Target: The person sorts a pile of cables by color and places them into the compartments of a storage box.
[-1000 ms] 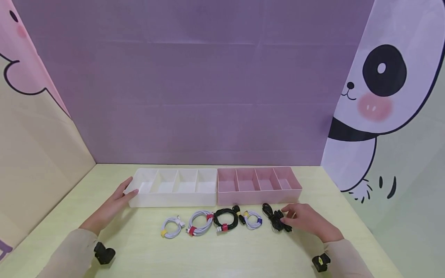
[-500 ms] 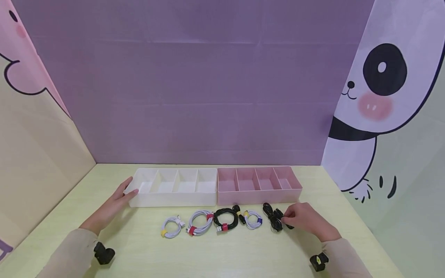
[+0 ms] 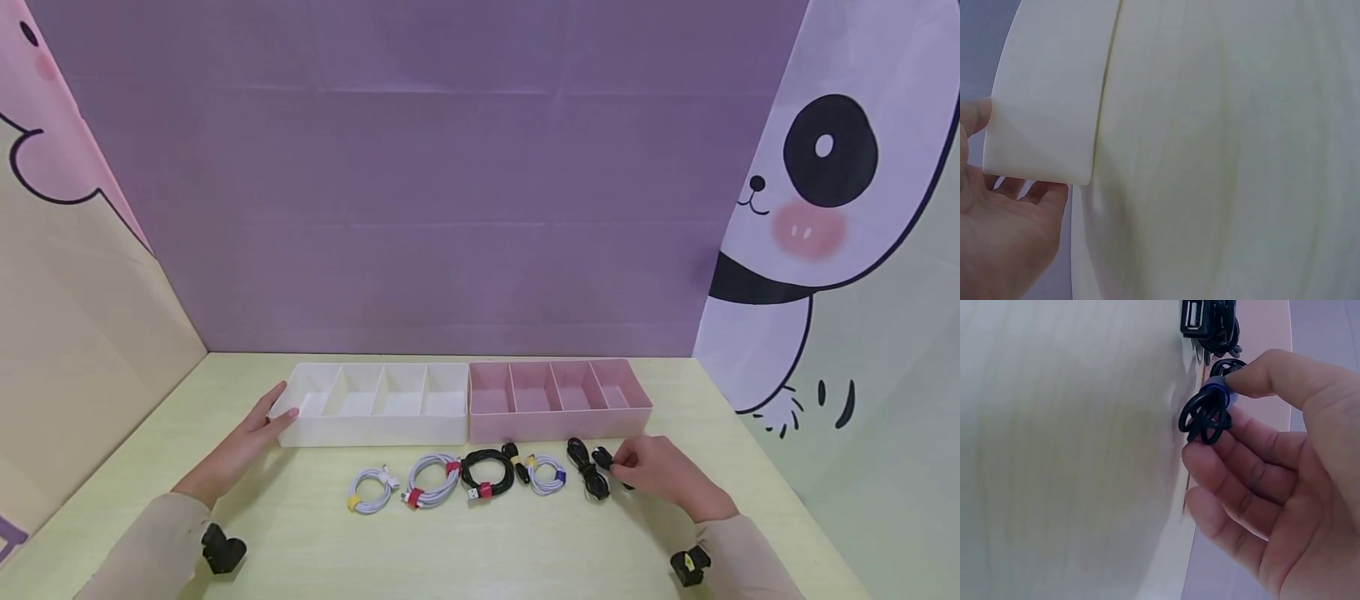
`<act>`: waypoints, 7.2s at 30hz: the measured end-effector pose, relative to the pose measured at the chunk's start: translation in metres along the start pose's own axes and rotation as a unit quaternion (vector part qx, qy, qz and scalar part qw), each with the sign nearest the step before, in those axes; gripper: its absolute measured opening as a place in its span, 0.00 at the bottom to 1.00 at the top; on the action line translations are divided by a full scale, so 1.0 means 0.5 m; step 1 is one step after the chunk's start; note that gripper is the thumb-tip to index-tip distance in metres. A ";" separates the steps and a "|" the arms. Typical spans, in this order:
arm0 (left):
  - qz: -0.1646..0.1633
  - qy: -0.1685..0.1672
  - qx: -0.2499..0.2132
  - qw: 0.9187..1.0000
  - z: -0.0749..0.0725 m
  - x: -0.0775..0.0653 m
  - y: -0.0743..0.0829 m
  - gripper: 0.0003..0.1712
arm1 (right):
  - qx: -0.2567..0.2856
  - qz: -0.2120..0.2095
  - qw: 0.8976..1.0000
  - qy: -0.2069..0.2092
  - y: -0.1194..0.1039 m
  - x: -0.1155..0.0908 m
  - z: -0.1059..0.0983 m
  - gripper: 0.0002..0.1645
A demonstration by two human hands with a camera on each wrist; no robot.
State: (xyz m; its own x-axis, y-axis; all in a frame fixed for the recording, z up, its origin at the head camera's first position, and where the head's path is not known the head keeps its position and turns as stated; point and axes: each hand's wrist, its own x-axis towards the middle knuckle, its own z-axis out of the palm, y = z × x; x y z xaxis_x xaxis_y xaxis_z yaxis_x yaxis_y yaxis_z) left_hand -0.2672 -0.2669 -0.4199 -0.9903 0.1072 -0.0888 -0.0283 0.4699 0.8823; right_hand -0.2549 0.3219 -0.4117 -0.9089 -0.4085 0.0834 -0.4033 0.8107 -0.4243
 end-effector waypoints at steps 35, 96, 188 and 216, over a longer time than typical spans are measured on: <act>-0.002 0.001 0.011 1.000 0.000 0.005 -0.001 0.52 | -0.020 -0.004 0.994 0.104 -0.026 0.012 -0.051 0.03; 0.011 0.008 -0.003 1.000 0.003 0.002 -0.003 0.50 | -0.016 0.084 0.985 0.150 0.020 0.126 -0.091 0.14; -0.009 0.000 -0.017 1.000 -0.009 0.002 -0.008 0.53 | -0.010 0.013 0.993 0.116 -0.009 0.051 -0.063 0.03; 0.007 0.010 0.000 1.000 -0.014 0.000 -0.007 0.53 | 0.030 -0.016 0.997 0.064 -0.012 0.042 -0.009 0.04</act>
State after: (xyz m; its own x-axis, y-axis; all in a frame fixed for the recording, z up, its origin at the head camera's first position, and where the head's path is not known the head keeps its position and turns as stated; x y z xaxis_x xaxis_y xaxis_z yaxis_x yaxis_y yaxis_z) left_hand -0.2679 -0.2748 -0.4195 -0.9932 0.0959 -0.0667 -0.0142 0.4680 0.8836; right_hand -0.2722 0.3103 -0.4034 -0.9033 -0.3742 0.2099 -0.4288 0.7702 -0.4721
